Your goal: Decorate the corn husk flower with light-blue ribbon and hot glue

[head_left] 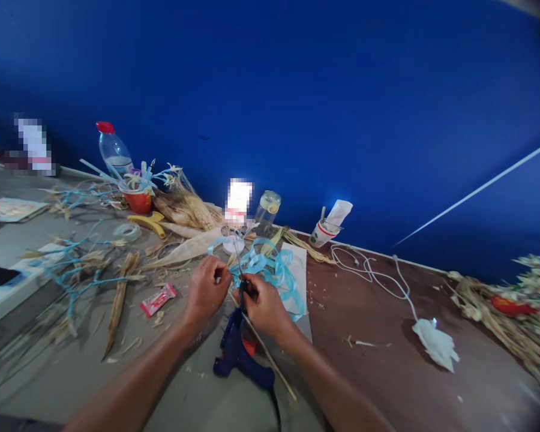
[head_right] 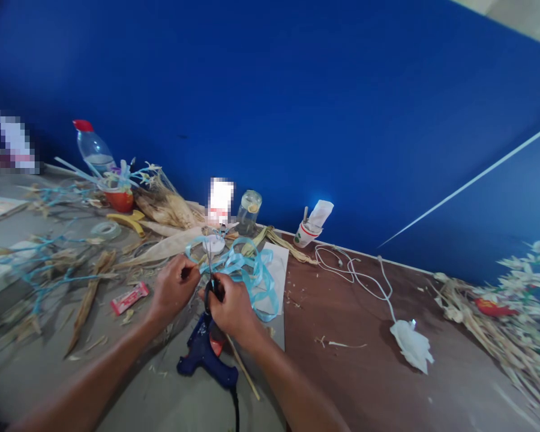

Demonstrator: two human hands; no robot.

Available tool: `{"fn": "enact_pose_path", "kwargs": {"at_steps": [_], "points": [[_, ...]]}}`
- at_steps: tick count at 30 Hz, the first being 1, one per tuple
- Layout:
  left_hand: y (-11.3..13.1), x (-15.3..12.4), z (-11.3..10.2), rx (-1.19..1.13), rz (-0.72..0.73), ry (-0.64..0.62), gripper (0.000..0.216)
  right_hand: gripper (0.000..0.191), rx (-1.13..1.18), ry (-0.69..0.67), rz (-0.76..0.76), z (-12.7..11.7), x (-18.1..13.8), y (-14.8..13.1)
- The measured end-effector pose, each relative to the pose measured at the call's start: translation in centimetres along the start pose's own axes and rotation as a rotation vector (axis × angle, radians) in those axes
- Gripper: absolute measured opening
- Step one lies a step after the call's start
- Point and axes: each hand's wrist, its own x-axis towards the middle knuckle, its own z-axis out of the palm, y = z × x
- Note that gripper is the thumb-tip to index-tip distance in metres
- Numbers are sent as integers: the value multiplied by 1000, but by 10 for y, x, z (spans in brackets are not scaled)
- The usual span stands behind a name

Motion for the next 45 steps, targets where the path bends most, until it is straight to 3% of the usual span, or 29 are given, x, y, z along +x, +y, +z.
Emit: {"fn": "enact_pose_path", "kwargs": {"at_steps": [7,14,16,19,23,26,32,45], "points": [[-4,-1,1,44,90,-31,16,30,90,-5,19,5,-3,-3],[-6,1,-2,96,165,-59,18,36,342,-11,89,0,4,8],[-7,4,-6,127,195,-82,18,40,427,-90,119,-14,8,11],[-12,9,-10,160,266,-125,16,45,470,-318,170,-47,11,13],[-20,14,-14,162,354,-100,14,49,390,-462,189,-91,9,19],[-22,16,-18,199,459,-112,16,50,294,-573,190,-110,6,27],[-19,19,-25,224,568,-57,17,55,285,-735,177,-121,6,37],[-14,17,-24,259,667,-65,19,56,302,-795,140,-120,8,48]]}}
